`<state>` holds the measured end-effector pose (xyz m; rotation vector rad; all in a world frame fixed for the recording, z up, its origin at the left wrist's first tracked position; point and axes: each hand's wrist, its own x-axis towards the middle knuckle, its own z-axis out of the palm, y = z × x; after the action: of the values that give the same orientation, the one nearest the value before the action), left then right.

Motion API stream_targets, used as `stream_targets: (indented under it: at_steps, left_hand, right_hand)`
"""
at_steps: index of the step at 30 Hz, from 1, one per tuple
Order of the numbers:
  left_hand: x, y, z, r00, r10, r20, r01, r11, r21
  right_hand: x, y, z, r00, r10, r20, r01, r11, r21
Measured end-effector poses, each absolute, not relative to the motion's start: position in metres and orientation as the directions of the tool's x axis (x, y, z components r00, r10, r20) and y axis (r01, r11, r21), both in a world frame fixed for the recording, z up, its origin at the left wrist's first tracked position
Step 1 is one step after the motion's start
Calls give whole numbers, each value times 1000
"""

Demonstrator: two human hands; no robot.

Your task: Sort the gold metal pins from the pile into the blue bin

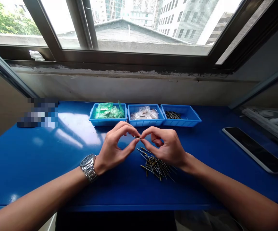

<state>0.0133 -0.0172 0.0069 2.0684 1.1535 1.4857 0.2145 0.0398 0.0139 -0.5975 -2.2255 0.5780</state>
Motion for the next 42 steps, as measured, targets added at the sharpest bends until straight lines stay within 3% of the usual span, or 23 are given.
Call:
stream_targets:
  at_steps: [6,10,13,20,23,27,31,36,39,42]
  left_hand:
    - [14,-16,6,155,816,557,401,-567,719]
    - [15,-17,5,245,819,519,376,-574,728]
    - [14,-18,5,221,818,531,382,-574,725]
    - [15,-17,7,140,795,591,397,-592,702]
    - [15,-17,6,132,801,583,414,-579,702]
    - [13,-16,3,45,827,561,425,-524,739]
    - [12,-16,1,67,836,545,415,-520,747]
    - [12,-16,2,94,842,531,412,-519,749]
    - [12,-15,3,101,844,526,411,-517,751]
    - [12,-15,2,102,843,528,412,-519,749]
  right_hand:
    - [215,35,18,-540,527,657,224,842,-492]
    - [214,31,18,-568,467,678,180,874,-452]
    - [216,33,20,-567,469,677,185,873,-451]
    - [216,42,14,-670,542,507,237,804,-545]
    - [218,47,15,-688,537,487,253,807,-533]
    - [240,71,32,-590,633,501,481,774,-412]
    - [275,105,48,-385,767,513,779,568,-265]
    - [298,124,52,-296,858,421,913,384,-140]
    - [293,116,53,-371,859,353,872,453,-185]
    - [278,99,54,-621,766,166,695,636,-335]
